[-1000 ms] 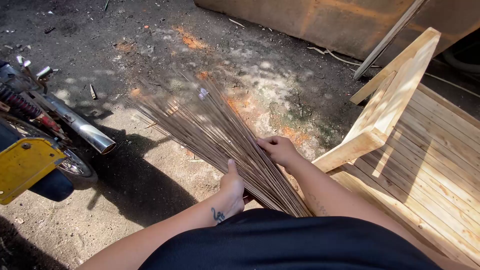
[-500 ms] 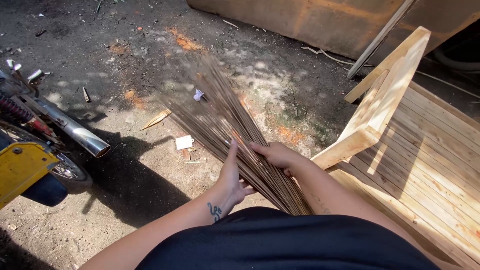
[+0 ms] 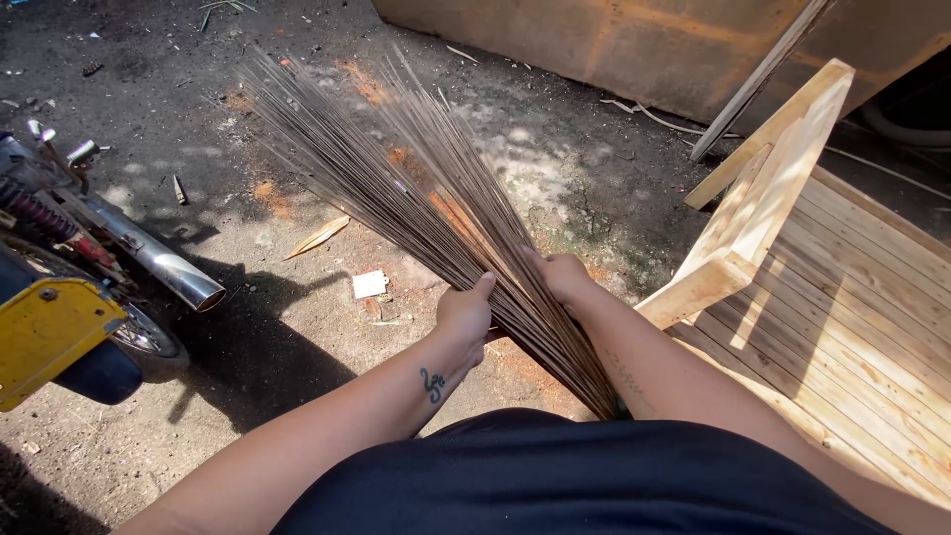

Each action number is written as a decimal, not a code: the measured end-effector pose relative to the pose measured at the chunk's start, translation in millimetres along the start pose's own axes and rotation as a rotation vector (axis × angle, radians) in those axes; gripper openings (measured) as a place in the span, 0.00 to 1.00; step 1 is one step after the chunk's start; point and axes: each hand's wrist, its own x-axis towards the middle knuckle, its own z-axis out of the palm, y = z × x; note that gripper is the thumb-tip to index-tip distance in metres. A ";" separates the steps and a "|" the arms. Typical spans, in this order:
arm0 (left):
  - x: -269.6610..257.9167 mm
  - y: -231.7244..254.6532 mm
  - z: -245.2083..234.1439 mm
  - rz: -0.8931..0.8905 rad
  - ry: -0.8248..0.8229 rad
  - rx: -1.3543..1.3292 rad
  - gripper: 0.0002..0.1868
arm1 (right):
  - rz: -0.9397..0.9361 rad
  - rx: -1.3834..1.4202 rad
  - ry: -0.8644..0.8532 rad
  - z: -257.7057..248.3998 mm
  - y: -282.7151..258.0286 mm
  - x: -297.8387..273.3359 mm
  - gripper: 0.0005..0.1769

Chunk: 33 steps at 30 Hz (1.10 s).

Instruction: Sweeping and clearing debris using a stick broom in an outdoor area.

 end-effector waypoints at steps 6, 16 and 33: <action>-8.9 13.0 1.4 -0.060 0.030 0.226 0.24 | 0.054 0.227 -0.100 6.4 17.8 34.6 0.38; -4.7 30.6 -0.3 -0.049 0.017 0.005 0.21 | -0.252 0.212 -0.185 10.3 -28.6 -10.8 0.40; 17.0 58.9 3.8 0.111 -0.143 -0.315 0.45 | -0.378 0.520 -0.175 7.4 -71.7 -31.4 0.42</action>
